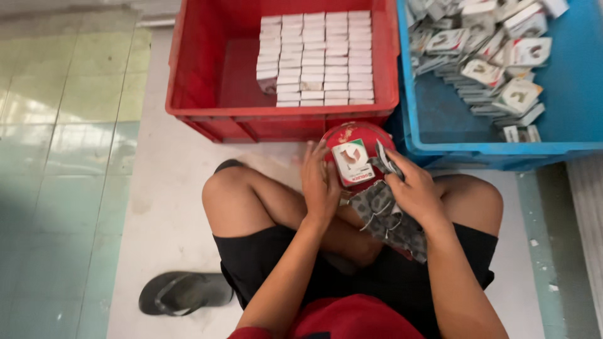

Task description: The person takes small boxes from a blue bin, wipes them with a cloth, and stacks them in rows inside a red container while sitting on the floor.

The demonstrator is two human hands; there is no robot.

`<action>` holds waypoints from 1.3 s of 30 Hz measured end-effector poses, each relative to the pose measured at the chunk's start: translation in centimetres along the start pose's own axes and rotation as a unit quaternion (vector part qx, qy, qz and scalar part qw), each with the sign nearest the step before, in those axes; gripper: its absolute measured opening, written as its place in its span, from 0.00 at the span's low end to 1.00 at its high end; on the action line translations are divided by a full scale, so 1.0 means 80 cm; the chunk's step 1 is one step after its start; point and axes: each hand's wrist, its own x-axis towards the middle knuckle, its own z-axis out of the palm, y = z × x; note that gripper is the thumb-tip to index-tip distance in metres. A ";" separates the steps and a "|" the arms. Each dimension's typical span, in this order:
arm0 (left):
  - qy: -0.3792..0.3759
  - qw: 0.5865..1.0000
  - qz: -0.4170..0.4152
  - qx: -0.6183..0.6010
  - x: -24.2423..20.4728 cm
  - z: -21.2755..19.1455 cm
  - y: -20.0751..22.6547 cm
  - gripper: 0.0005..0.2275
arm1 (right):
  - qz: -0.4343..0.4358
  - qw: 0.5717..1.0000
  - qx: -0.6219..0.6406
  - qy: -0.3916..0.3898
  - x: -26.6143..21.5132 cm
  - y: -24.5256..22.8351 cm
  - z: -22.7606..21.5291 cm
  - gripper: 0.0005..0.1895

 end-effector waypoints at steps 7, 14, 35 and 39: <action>-0.134 0.970 -0.026 0.203 -0.010 0.018 -0.004 0.24 | 0.081 0.995 -0.035 -0.047 0.004 -0.027 0.005 0.30; -0.111 0.991 -0.068 -0.026 0.022 0.023 0.016 0.29 | 0.049 0.974 0.189 0.111 0.002 -0.012 0.006 0.30; -0.072 0.978 0.107 -0.162 0.019 0.025 -0.029 0.11 | -0.267 0.922 -0.221 0.170 -0.006 -0.108 0.041 0.35; -0.083 0.978 0.075 -0.177 0.044 -0.003 0.020 0.15 | -0.235 0.950 -0.121 0.164 0.021 -0.060 0.031 0.33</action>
